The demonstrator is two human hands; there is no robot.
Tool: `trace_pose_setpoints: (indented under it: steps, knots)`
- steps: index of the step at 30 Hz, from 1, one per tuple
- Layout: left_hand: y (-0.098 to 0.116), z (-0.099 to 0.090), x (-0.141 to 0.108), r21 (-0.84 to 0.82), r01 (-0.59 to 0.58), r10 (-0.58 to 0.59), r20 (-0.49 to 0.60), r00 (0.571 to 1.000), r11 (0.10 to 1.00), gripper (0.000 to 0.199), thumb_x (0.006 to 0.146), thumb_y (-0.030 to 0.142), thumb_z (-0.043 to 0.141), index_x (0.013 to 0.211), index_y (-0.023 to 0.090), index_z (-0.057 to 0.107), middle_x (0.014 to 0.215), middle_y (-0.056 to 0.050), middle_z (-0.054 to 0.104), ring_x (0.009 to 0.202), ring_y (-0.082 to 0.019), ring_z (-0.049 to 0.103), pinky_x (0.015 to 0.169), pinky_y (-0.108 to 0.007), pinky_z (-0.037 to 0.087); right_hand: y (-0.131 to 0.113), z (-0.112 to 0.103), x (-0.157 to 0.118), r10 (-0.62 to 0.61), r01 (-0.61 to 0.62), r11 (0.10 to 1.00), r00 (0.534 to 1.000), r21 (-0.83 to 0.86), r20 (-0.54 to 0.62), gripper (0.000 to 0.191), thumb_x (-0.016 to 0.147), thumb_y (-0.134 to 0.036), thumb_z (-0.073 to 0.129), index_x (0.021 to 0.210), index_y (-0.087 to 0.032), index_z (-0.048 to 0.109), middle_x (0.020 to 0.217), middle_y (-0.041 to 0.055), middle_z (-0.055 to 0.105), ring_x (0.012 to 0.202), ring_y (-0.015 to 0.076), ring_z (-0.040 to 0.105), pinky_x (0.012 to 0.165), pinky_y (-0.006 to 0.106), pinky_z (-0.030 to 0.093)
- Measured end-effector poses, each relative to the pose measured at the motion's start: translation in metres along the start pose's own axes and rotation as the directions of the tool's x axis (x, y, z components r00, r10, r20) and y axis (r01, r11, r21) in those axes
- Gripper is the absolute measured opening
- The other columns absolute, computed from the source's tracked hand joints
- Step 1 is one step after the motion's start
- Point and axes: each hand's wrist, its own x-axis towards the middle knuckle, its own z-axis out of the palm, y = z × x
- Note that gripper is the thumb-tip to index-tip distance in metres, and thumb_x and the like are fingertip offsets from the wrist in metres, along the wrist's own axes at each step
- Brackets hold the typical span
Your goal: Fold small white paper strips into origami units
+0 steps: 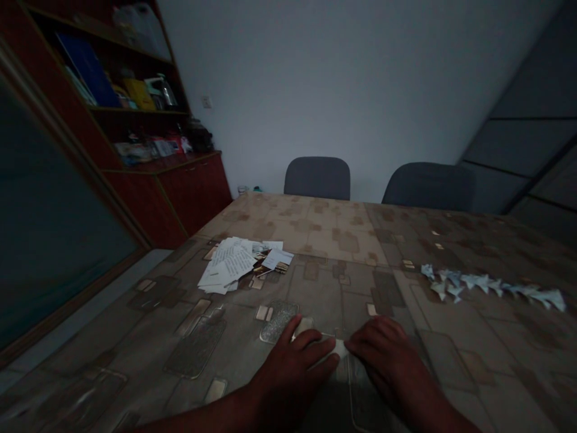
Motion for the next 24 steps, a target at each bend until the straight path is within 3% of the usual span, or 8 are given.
trace_pose_setpoints:
  steps: [5,11,19,24]
  knots:
    - [0.003,-0.002,0.001,-0.017,0.02,-0.02,0.022,1.0,1.0,0.03,0.093,0.023,0.055,0.123,0.024,0.052,0.128,-0.003,0.061,0.114,-0.022,0.052,0.111,-0.057,0.018,0.005,-0.012,-0.001,0.043,-0.044,0.998,0.999,-0.048,-0.033,0.016,0.088,-0.018,0.056,0.098,-0.023,0.068,0.086,0.0057,0.067,0.084,0.024,0.055,0.08,0.041,0.04]
    - [0.007,-0.005,0.003,-0.015,0.021,-0.021,0.025,0.999,1.0,0.029,0.093,0.019,0.053,0.122,0.022,0.051,0.127,-0.003,0.06,0.115,-0.022,0.052,0.111,-0.058,0.017,-0.004,-0.002,0.002,-0.049,0.048,0.998,0.999,-0.047,-0.016,0.016,0.089,-0.02,0.06,0.101,-0.027,0.069,0.084,0.0024,0.069,0.081,0.0222,0.055,0.081,0.04,0.038]
    - [0.005,-0.005,0.005,-0.004,-0.007,0.007,0.028,1.0,1.0,0.029,0.093,0.021,0.052,0.122,0.021,0.051,0.126,-0.006,0.061,0.113,-0.023,0.053,0.111,-0.059,0.021,0.001,-0.005,0.003,-0.045,0.043,0.996,0.999,-0.081,-0.025,0.023,0.086,-0.018,0.062,0.103,-0.03,0.071,0.082,0.0019,0.069,0.081,0.0224,0.056,0.083,0.041,0.038]
    - [0.004,-0.003,0.003,-0.045,0.023,-0.022,0.02,1.0,0.999,0.029,0.095,0.017,0.048,0.124,0.023,0.05,0.128,-0.003,0.059,0.116,-0.022,0.051,0.112,-0.059,0.016,0.005,-0.007,0.001,-0.02,0.019,0.997,1.0,-0.071,-0.016,0.024,0.081,-0.012,0.062,0.096,-0.028,0.072,0.079,0.0033,0.068,0.081,0.0236,0.056,0.081,0.041,0.039]
